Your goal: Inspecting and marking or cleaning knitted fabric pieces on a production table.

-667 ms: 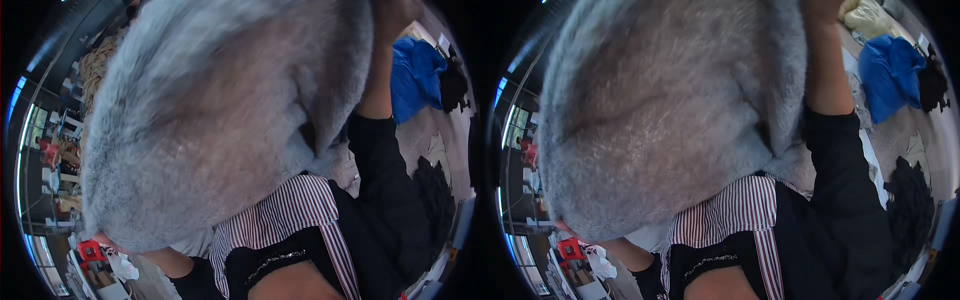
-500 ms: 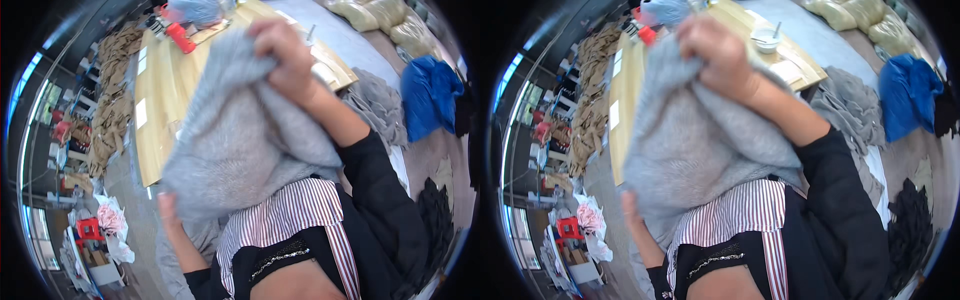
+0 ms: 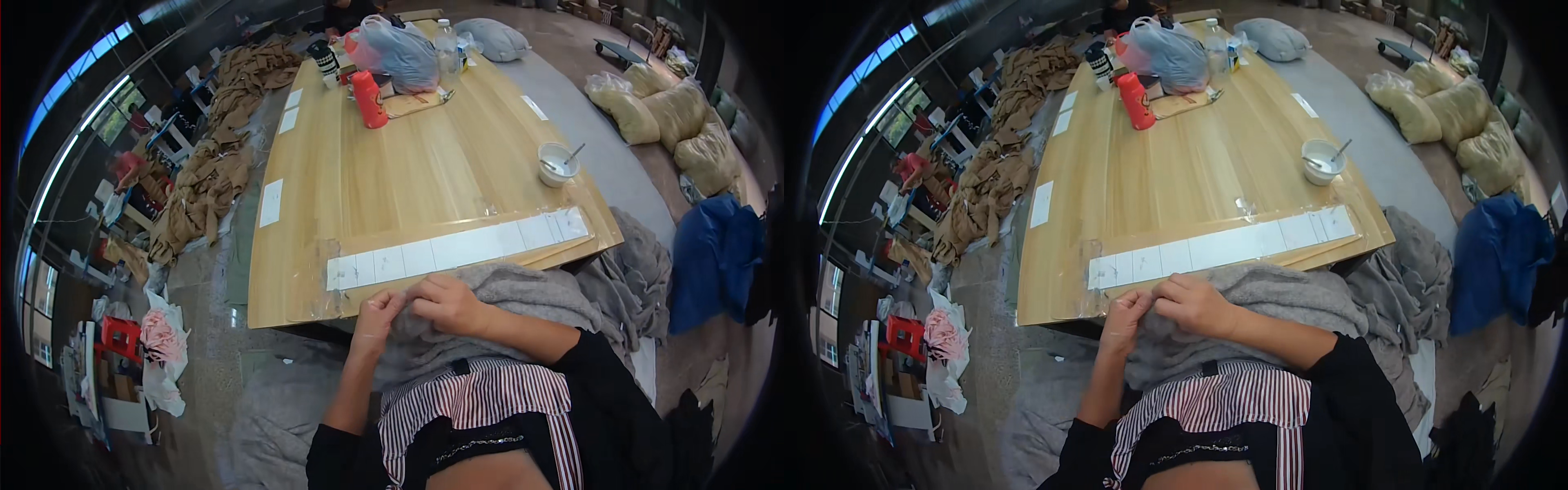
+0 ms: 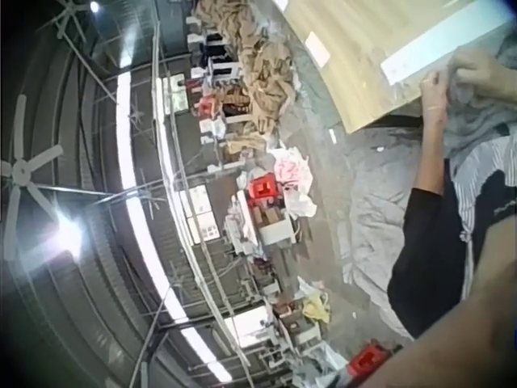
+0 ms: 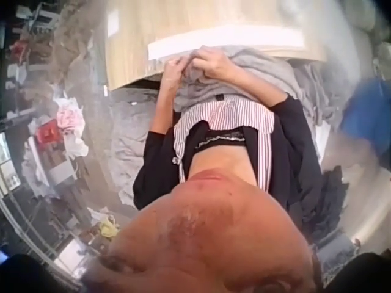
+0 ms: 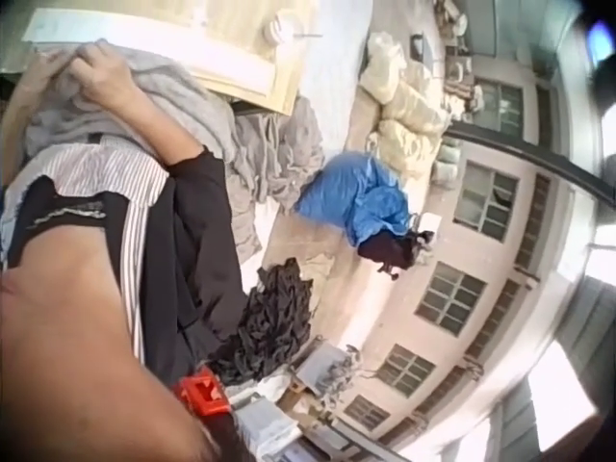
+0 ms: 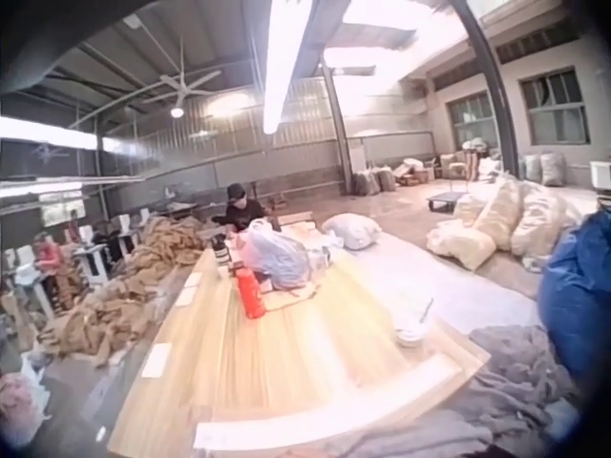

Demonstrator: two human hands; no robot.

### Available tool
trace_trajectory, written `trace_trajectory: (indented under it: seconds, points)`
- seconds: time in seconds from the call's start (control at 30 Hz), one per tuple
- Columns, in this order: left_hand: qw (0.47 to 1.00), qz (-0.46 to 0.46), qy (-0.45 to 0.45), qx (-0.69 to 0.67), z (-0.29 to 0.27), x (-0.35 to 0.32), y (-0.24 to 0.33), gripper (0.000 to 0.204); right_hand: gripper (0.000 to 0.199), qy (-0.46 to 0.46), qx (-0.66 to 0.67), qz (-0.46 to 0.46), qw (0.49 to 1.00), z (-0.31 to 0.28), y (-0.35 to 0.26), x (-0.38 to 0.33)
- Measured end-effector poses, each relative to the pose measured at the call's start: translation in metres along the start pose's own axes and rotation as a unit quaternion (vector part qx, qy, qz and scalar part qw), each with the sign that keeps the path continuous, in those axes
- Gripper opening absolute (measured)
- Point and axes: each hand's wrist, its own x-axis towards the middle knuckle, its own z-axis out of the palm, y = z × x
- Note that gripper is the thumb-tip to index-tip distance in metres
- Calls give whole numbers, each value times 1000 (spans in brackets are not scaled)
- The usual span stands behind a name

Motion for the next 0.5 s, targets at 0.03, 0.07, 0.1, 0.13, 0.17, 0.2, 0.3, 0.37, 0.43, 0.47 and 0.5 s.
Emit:
trace_trajectory:
  seconds: [0.03,0.07,0.1,0.13,0.17,0.2,0.3,0.37,0.43,0.47,0.5]
  points:
    - [994,48,24,90,2,-1,4,12,20,-76,11,44,996,-8,1,0]
    - [994,40,34,99,5,-3,9,12,20,-100,8,39,994,-14,3,3]
    - [989,62,56,122,8,-7,14,11,25,-83,141,136,977,-22,4,7]
    - [982,74,78,154,11,-11,20,10,31,-70,253,229,937,-27,4,11]
    - [983,82,79,147,14,-14,26,10,41,-116,316,296,894,-34,10,18]
    - [981,119,32,153,18,-17,33,11,41,-118,332,300,887,-38,17,25]
    - [989,136,-32,50,19,-24,59,14,35,-295,501,314,750,-43,36,45]
    - [981,125,-32,-143,7,-28,82,15,32,-331,523,363,697,-56,48,46]
    - [960,156,13,-233,-20,-30,106,18,30,-348,562,403,632,-82,55,31]
    - [953,183,42,-237,-38,-30,115,21,30,-336,586,396,622,-102,57,18]
    - [951,181,88,-233,-56,-27,118,22,31,-359,565,393,630,-123,65,5]
